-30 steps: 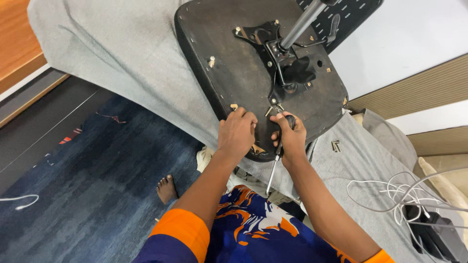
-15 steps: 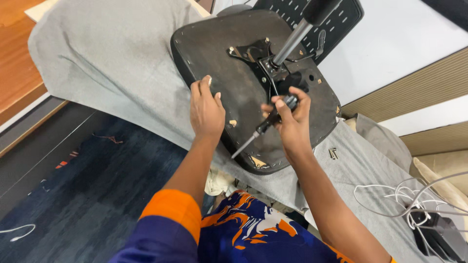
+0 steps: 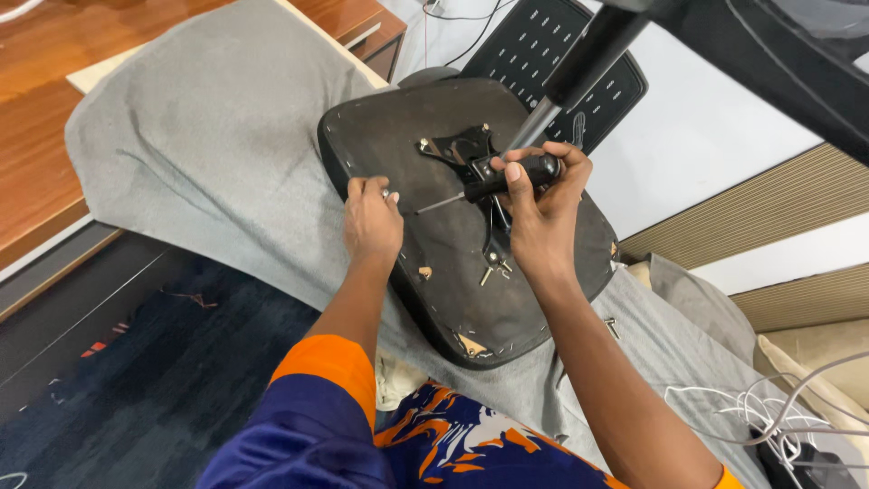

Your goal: The person sits on the floor with an office chair seat resting on a cushion and uses a screwdriver to unscrew screws from the metal mounting plate on the underside of the seat, removing the screws one at a time and setting them on the cloth beside the seat.

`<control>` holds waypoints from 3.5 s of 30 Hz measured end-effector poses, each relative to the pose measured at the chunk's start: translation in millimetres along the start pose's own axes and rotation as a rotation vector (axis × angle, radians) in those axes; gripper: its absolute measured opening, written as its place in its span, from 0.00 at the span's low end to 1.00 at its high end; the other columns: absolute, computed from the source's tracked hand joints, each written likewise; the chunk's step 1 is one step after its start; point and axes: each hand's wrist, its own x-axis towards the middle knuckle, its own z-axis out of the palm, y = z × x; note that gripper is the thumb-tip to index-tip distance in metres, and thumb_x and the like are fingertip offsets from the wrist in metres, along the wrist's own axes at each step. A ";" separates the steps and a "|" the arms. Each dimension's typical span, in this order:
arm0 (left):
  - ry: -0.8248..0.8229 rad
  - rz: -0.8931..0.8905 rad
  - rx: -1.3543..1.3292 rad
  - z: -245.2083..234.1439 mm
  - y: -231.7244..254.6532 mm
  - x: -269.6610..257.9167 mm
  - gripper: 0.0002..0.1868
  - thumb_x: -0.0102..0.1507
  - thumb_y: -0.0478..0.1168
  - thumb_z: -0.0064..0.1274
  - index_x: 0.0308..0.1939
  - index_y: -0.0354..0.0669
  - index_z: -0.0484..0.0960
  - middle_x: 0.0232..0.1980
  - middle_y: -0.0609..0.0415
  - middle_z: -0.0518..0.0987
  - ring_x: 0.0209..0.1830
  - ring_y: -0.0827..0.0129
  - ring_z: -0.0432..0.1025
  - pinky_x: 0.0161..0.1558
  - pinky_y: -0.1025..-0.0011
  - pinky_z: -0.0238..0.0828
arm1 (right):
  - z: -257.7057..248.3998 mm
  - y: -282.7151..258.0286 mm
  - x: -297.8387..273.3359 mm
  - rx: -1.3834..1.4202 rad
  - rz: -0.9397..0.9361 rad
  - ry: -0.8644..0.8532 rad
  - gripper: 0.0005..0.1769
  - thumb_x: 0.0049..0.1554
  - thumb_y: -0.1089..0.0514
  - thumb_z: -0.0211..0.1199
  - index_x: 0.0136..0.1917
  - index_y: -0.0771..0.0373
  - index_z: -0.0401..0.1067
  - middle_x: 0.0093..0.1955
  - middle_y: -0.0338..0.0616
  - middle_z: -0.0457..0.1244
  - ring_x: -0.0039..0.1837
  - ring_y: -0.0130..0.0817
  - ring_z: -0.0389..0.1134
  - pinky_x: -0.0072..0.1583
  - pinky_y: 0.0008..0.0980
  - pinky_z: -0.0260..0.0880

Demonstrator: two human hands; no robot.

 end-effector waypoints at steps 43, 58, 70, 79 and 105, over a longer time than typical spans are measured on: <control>-0.118 0.231 -0.183 -12.5 -40.2 21.8 0.09 0.62 0.40 0.62 0.45 0.43 0.87 0.44 0.53 0.84 0.43 0.56 0.78 0.46 0.60 0.73 | 60.7 31.7 48.1 -0.202 -0.159 -0.080 0.26 0.67 0.62 0.63 0.73 0.64 0.55 0.57 0.44 0.64 0.57 0.28 0.70 0.60 0.29 0.75; -0.304 0.164 -0.151 -25.0 -38.0 31.4 0.11 0.63 0.42 0.60 0.49 0.48 0.87 0.51 0.56 0.83 0.51 0.58 0.77 0.53 0.63 0.73 | 78.8 17.7 39.6 -0.359 -0.270 -0.181 0.35 0.71 0.67 0.53 0.86 0.57 0.46 0.69 0.46 0.60 0.66 0.31 0.66 0.68 0.32 0.69; -0.276 -0.029 0.009 -35.7 -12.8 26.0 0.12 0.61 0.48 0.61 0.48 0.56 0.87 0.52 0.61 0.82 0.52 0.57 0.76 0.53 0.59 0.72 | 88.1 13.6 27.7 -0.308 -0.325 -0.072 0.28 0.70 0.66 0.57 0.80 0.59 0.55 0.73 0.44 0.58 0.67 0.29 0.65 0.69 0.32 0.69; -0.258 -0.078 -0.028 -21.2 -11.0 14.5 0.10 0.65 0.45 0.55 0.48 0.53 0.86 0.53 0.64 0.80 0.54 0.61 0.76 0.54 0.61 0.71 | 62.5 13.7 38.0 -0.469 -0.446 -0.061 0.26 0.67 0.70 0.59 0.77 0.64 0.62 0.70 0.46 0.59 0.68 0.36 0.63 0.69 0.36 0.67; -0.231 0.091 -0.076 -17.7 -25.8 14.9 0.15 0.61 0.44 0.59 0.50 0.45 0.82 0.53 0.55 0.75 0.51 0.54 0.75 0.49 0.57 0.70 | 75.3 16.6 48.8 -0.271 -0.239 -0.049 0.22 0.66 0.63 0.63 0.73 0.60 0.65 0.65 0.38 0.59 0.57 0.24 0.67 0.56 0.26 0.76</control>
